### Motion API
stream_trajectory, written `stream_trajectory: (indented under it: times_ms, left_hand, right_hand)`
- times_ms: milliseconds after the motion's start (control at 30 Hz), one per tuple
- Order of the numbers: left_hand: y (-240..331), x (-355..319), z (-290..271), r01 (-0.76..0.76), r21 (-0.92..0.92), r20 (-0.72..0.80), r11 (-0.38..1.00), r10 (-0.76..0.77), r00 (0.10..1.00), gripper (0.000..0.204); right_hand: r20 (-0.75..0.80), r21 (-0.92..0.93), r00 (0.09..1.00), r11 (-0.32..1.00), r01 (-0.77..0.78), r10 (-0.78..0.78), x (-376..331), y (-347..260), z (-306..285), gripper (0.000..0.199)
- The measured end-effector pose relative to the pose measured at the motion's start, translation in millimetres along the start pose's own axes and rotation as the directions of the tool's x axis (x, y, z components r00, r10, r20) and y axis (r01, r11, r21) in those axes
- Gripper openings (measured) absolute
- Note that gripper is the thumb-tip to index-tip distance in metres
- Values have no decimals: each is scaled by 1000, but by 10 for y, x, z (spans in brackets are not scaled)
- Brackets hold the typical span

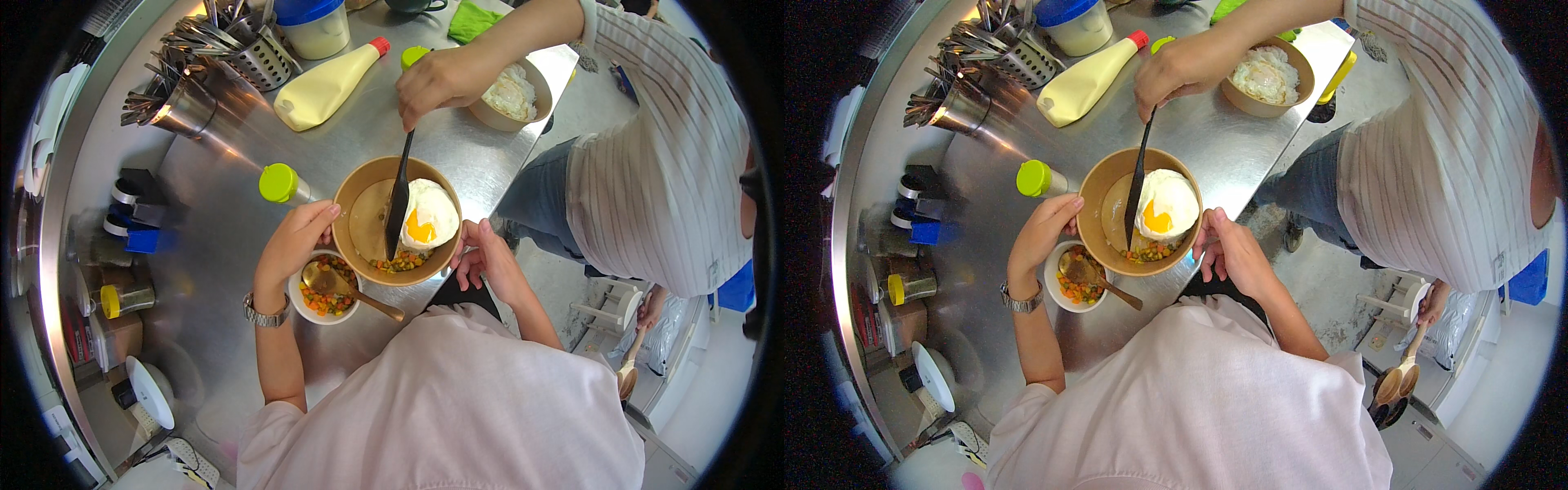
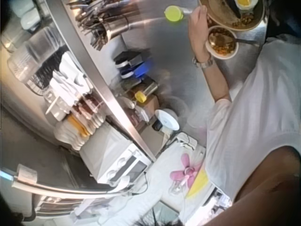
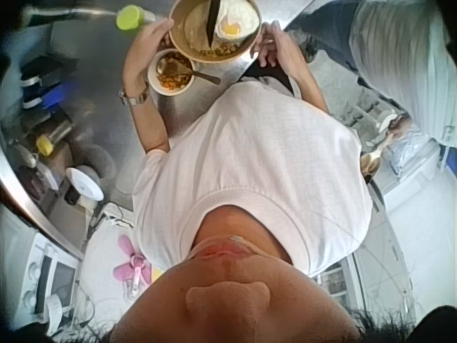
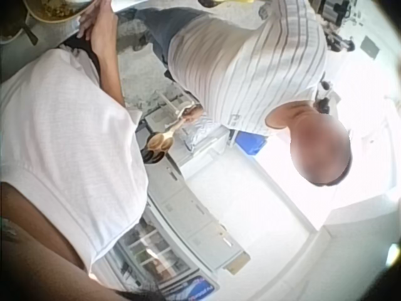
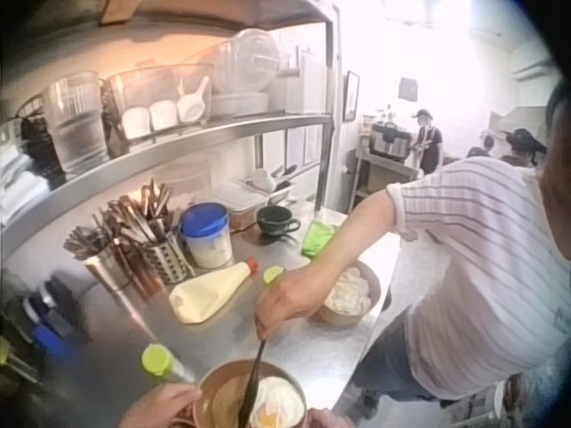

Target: The person retrieves mixed vegetables from a microwave and places them into a paper bowl. They then add a fried egg on top of rice already in the bowl and finish by adding more mixed vegetables.

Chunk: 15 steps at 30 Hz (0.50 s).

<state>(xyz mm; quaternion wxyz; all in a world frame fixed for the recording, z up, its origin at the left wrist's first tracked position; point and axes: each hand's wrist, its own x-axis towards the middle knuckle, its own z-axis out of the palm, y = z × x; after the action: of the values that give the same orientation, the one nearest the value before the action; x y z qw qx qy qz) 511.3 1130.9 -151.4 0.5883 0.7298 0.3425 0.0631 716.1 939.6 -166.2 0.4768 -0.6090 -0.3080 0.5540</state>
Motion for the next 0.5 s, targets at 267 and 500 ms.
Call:
stream_trajectory:
  times_ms: [267, 500]
  left_hand:
    - [7, -3, 3, 1, -6, 4, 1000, -1, 1000, 36]
    - [-7, 15, 13, 2, -9, 12, 1000, -1, 1000, 36]
  right_hand:
    - [-10, 12, 1000, 1000, 12, -12, -2, 16, 2, 60]
    - [-14, 20, 1000, 1000, 3, -3, -9, 18, -12, 58]
